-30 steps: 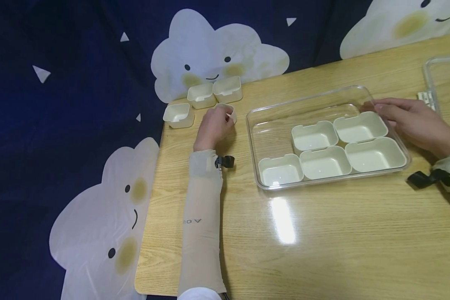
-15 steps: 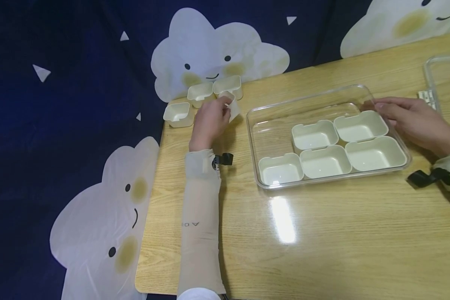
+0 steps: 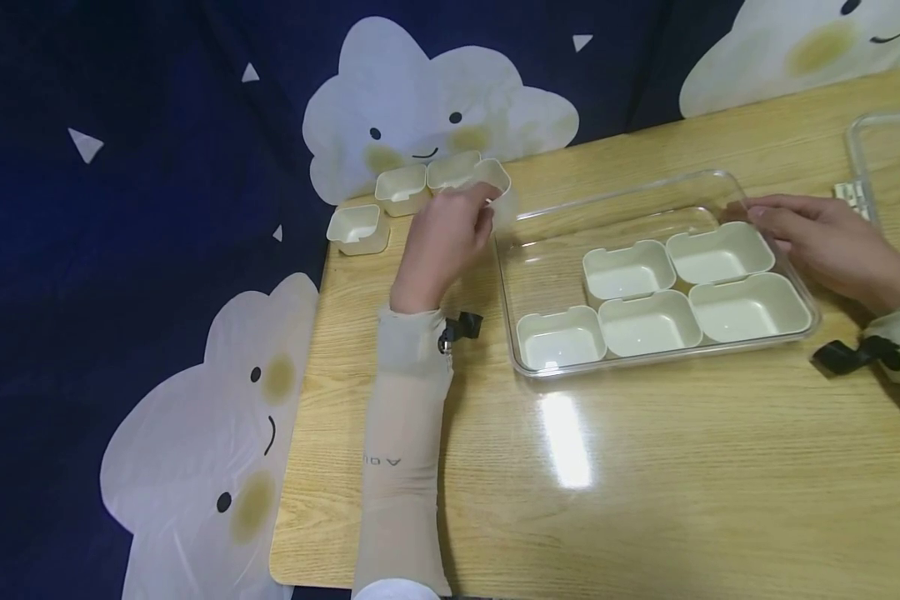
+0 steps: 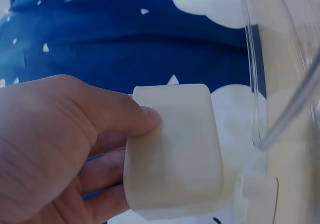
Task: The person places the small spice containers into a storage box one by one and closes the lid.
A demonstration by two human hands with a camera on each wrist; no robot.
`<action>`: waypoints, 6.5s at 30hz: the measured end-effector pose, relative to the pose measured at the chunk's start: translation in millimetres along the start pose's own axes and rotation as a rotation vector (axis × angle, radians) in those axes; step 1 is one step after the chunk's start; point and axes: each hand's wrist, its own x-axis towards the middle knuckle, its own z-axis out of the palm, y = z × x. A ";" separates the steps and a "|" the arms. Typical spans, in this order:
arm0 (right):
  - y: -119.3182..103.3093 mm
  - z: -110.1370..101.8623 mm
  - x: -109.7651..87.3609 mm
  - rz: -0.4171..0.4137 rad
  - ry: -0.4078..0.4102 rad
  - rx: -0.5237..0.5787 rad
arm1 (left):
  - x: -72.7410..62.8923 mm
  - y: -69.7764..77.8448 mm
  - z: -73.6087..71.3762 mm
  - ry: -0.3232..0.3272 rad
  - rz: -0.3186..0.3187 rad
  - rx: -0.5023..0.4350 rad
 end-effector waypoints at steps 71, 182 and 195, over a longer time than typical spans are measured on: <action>1.8 0.3 -0.6 -0.053 -0.041 0.108 | -23.3 50.9 25.7 -0.610 0.347 -0.111; 1.3 3.5 2.1 -0.078 -0.044 0.165 | -27.9 -133.7 46.2 0.134 -0.534 -0.026; -0.7 2.6 2.3 -0.071 -0.038 0.110 | -26.2 -128.4 47.3 0.191 -0.500 -0.071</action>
